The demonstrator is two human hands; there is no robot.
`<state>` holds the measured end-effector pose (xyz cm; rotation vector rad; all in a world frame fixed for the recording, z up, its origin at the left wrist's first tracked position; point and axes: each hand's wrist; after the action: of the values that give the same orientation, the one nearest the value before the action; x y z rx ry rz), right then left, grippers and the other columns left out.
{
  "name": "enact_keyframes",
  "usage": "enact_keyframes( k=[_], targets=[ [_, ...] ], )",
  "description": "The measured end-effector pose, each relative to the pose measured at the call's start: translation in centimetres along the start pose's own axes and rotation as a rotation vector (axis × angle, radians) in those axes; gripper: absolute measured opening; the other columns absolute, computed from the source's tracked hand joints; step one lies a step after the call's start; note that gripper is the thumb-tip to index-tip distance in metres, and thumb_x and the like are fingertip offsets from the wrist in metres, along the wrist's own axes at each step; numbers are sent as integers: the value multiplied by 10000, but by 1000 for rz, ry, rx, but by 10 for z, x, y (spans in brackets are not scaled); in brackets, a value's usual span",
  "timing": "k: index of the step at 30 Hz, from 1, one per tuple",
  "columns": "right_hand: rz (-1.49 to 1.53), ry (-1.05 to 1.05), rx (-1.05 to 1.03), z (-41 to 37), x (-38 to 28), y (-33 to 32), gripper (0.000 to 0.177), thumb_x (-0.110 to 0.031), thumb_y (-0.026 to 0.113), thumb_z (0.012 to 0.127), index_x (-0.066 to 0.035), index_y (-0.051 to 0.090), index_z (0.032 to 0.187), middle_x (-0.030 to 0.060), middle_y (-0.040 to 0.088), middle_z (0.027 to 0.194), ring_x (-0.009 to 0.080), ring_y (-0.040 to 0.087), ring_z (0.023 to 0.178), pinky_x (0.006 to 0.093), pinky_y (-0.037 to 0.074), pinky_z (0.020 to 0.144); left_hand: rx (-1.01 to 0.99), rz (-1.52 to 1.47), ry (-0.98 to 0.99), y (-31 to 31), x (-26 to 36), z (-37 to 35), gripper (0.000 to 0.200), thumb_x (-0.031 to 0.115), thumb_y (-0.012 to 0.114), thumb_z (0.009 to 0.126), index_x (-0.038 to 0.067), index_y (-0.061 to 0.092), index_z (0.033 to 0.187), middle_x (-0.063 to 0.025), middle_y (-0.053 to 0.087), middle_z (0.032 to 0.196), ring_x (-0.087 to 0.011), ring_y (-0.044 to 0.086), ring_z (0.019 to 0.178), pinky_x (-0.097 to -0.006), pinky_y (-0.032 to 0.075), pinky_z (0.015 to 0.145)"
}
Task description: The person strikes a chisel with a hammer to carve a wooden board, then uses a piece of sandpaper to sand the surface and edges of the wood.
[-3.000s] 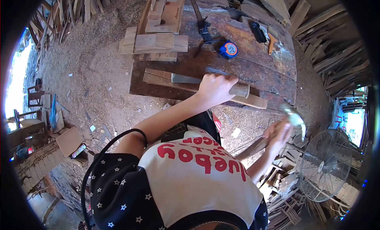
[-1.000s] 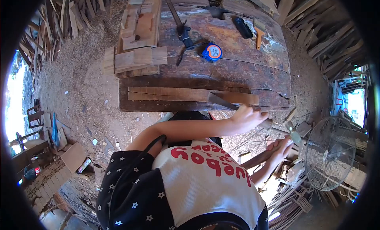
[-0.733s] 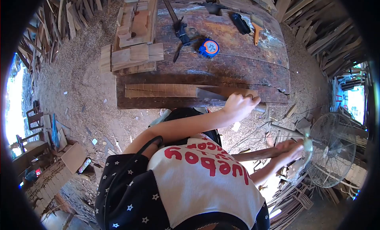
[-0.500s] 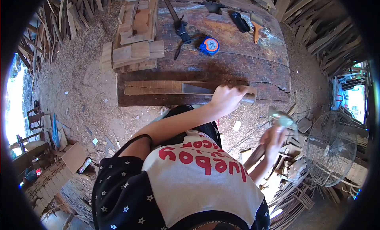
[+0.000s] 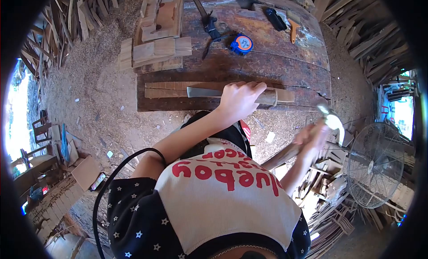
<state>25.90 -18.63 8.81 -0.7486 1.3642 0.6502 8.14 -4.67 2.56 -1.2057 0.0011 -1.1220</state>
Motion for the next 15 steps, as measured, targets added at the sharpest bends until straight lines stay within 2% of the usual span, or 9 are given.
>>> enact_keyframes(
  k=[2, 5, 6, 8, 9, 10, 12, 13, 15],
  targets=[
    [-306, 18, -304, -10, 25, 20, 308, -358, 403, 995, -66, 469, 1069, 0, 441, 568, 65, 431, 404, 206, 357, 346, 0, -5, -5, 0, -7, -4, 302, 130, 682, 594, 142, 566, 873, -12, 628, 730, -216, 648, 654, -345, 520, 516],
    [-187, 83, -328, -8, 21, 26, 291, -326, 387, 1002, -56, 472, 1068, -4, 448, 571, 66, 439, 409, 211, 357, 346, -23, 82, -63, -8, -24, -11, 352, 112, 689, 576, 148, 589, 911, -23, 632, 732, -219, 650, 669, -347, 521, 545],
    [-238, 63, -160, -6, 13, 23, 295, -323, 373, 1005, -52, 473, 1064, -6, 447, 578, 75, 443, 413, 215, 358, 347, -27, 82, -71, -14, -23, -11, 352, 112, 689, 576, 148, 589, 911, -23, 632, 732, -219, 650, 669, -347, 521, 545],
    [37, 20, -131, 5, 1, 7, 325, -343, 369, 1006, -47, 470, 1092, 6, 459, 601, 89, 449, 427, 223, 371, 374, 11, 27, -50, -25, -20, -9, 344, 118, 680, 590, 158, 602, 923, -28, 645, 747, -227, 651, 654, -357, 517, 540],
    [188, 26, 46, 5, -4, 19, 346, -358, 370, 1005, -39, 467, 1096, 11, 458, 604, 100, 451, 440, 235, 385, 405, 12, 25, -51, -27, -20, -8, 344, 118, 680, 590, 158, 602, 923, -28, 645, 747, -227, 651, 654, -357, 517, 540],
    [185, 25, 46, 2, 4, 24, 346, -358, 370, 1005, -39, 467, 1096, 11, 458, 604, 100, 451, 440, 235, 385, 405, 11, 18, -67, -29, -19, -8, 346, 117, 681, 589, 158, 603, 923, -30, 649, 753, -230, 652, 657, -360, 515, 540],
    [-277, -35, -240, -6, 25, 37, 280, -346, 402, 1001, -89, 447, 1103, 23, 430, 576, 103, 412, 418, 267, 390, 382, 16, 16, -81, -30, -24, -7, 348, 116, 683, 587, 158, 604, 924, -33, 654, 759, -233, 653, 659, -363, 513, 540],
    [-77, 222, -362, -19, 12, 62, 310, -326, 416, 998, -51, 477, 1128, 5, 463, 606, 92, 447, 456, 249, 388, 426, 40, 53, -88, -29, -32, -11, 337, 116, 675, 589, 153, 585, 912, -36, 648, 742, -232, 652, 652, -368, 510, 520],
    [-240, 122, -404, -5, 22, 48, 277, -302, 431, 996, -56, 496, 1105, -9, 469, 598, 75, 441, 446, 231, 377, 414, 29, 119, -115, -34, -47, -16, 314, 125, 667, 598, 149, 565, 894, -43, 647, 736, -240, 651, 638, -373, 506, 500]
  ],
)
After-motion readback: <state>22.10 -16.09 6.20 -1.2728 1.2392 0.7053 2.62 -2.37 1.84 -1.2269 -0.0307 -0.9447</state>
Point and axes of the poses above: each hand's wrist, its own z-axis towards the middle knuckle, its own y-axis out of the palm, x = y × z
